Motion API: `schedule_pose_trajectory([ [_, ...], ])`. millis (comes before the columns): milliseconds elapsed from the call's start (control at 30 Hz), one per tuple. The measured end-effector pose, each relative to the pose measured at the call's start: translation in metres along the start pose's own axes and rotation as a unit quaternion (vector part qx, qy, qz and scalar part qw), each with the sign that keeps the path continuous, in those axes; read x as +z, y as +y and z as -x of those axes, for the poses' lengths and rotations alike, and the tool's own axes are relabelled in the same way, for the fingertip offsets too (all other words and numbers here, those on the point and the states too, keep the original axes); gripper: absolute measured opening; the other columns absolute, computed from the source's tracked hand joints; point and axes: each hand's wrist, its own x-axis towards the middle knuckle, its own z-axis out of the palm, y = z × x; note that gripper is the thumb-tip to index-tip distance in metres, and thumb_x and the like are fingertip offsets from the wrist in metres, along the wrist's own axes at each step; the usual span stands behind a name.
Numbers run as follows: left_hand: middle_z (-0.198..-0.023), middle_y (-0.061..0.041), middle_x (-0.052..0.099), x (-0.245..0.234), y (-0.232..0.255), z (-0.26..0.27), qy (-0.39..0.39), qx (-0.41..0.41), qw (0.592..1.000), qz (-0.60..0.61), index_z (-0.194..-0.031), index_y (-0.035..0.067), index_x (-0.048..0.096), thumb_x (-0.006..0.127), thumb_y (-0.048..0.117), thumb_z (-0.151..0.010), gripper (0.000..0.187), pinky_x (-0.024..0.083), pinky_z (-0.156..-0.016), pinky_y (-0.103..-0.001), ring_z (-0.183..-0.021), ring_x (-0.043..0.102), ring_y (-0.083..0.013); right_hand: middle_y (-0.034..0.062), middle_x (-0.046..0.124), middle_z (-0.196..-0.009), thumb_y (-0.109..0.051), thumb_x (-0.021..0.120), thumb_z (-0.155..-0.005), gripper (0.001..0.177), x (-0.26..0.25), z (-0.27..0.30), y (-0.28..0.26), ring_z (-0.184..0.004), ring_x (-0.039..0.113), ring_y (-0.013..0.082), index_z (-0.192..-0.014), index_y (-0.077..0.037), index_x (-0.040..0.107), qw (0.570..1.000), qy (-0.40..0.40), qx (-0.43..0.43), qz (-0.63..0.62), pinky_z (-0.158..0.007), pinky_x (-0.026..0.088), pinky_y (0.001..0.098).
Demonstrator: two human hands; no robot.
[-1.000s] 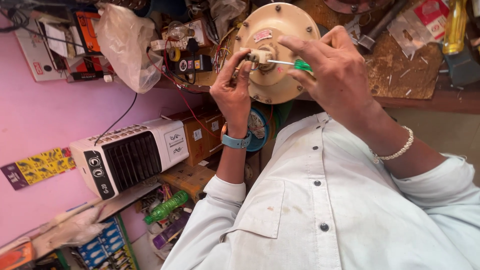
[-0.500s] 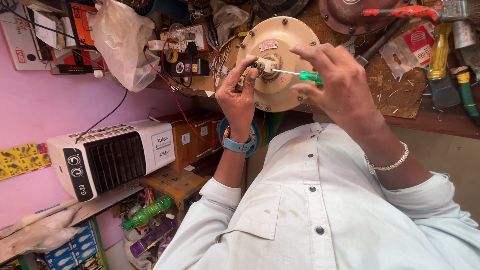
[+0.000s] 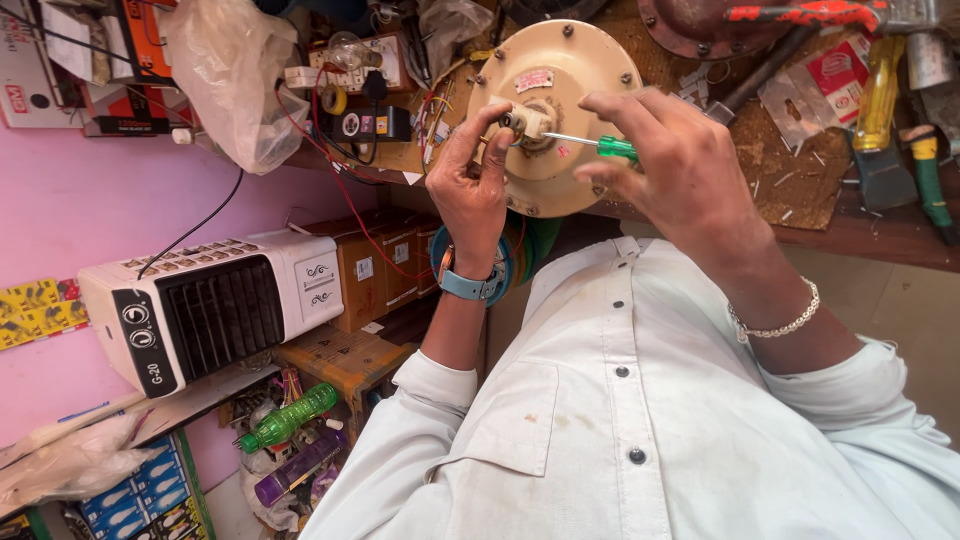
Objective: The person works on a circular electrical component, likely a fan motor base, using a screwdriver and pliers. They strip wire ends, connect wires to terminals, and tighten screws to secure the connections.
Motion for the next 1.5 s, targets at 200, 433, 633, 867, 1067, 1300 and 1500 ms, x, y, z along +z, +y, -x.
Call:
schedule_pose_trajectory([
  [200, -0.115, -0.007, 0.077, 0.005, 0.006, -0.001, 0.009, 0.018, 1.0, -0.008, -0.124, 0.009, 0.073, 0.069, 0.025, -0.106, 0.024, 0.059, -0.08, -0.029, -0.099, 0.074, -0.0146, 0.0187, 0.07, -0.096, -0.024, 0.072, -0.101, 0.036, 0.008, 0.007, 0.006, -0.087, 0.072, 0.0324, -0.134, -0.013, 0.062, 0.978, -0.106, 0.181, -0.004, -0.073, 0.056, 0.0437],
  [433, -0.123, -0.008, 0.07, 0.01, -0.003, 0.005, 0.043, 0.086, 0.995, 0.003, -0.132, 0.008, 0.066, 0.063, 0.024, -0.112, 0.026, 0.058, -0.099, -0.034, -0.114, 0.07, -0.0204, 0.0271, 0.067, -0.117, -0.008, 0.078, -0.09, 0.073, 0.022, 0.009, 0.0, -0.093, 0.07, 0.0397, -0.156, -0.014, 0.046, 0.988, -0.103, 0.11, -0.013, -0.075, 0.057, 0.0452],
  [633, -0.124, -0.003, 0.061, -0.005, -0.023, 0.006, 0.081, -0.064, 0.969, 0.224, -0.135, 0.003, 0.054, 0.063, 0.027, -0.103, 0.041, 0.06, -0.077, -0.029, -0.105, 0.066, -0.0163, 0.0202, 0.072, -0.116, -0.009, 0.078, -0.098, 0.041, 0.021, 0.015, 0.005, -0.098, 0.073, 0.0321, -0.136, -0.007, 0.061, 0.988, -0.06, 0.104, -0.093, -0.082, 0.058, 0.0396],
  [867, -0.101, -0.004, 0.072, -0.003, -0.048, 0.001, -0.016, -0.211, 0.908, 0.362, -0.124, 0.003, 0.068, 0.07, 0.025, -0.1, 0.033, 0.053, -0.064, -0.023, -0.082, 0.069, -0.0102, 0.0182, 0.071, -0.103, -0.01, 0.077, -0.099, 0.027, 0.031, 0.016, 0.004, -0.086, 0.069, 0.0297, -0.123, -0.003, 0.068, 0.991, -0.076, 0.08, -0.075, -0.077, 0.054, 0.0382],
  [1067, -0.096, -0.004, 0.073, 0.005, -0.056, 0.012, -0.014, -0.181, 0.897, 0.402, -0.115, 0.001, 0.071, 0.072, 0.016, -0.101, 0.02, 0.051, -0.067, -0.023, -0.083, 0.066, -0.0092, 0.0156, 0.066, -0.086, -0.011, 0.078, -0.098, 0.025, 0.033, 0.018, 0.001, -0.071, 0.063, 0.0269, -0.121, -0.006, 0.071, 0.987, -0.105, 0.106, -0.056, -0.07, 0.051, 0.0389],
  [1300, -0.094, 0.003, 0.062, 0.021, -0.033, 0.053, 0.011, -0.072, 0.964, 0.257, -0.111, 0.007, 0.073, 0.074, 0.011, -0.099, 0.013, 0.048, -0.065, -0.019, -0.075, 0.061, -0.0032, 0.0174, 0.066, -0.084, -0.009, 0.076, -0.097, 0.039, 0.034, 0.014, -0.016, -0.07, 0.064, 0.0292, -0.135, -0.009, 0.067, 0.976, -0.141, 0.16, -0.046, -0.071, 0.054, 0.0391],
  [1500, -0.093, -0.002, 0.068, 0.016, -0.018, 0.043, 0.081, 0.028, 0.988, 0.131, -0.109, 0.007, 0.075, 0.076, 0.005, -0.098, 0.011, 0.048, -0.069, -0.022, -0.073, 0.058, -0.0054, 0.0214, 0.071, -0.118, -0.007, 0.073, -0.101, 0.041, 0.043, 0.001, -0.018, -0.103, 0.072, 0.0355, -0.139, -0.005, 0.062, 0.993, -0.11, 0.03, -0.027, -0.087, 0.057, 0.0433],
])
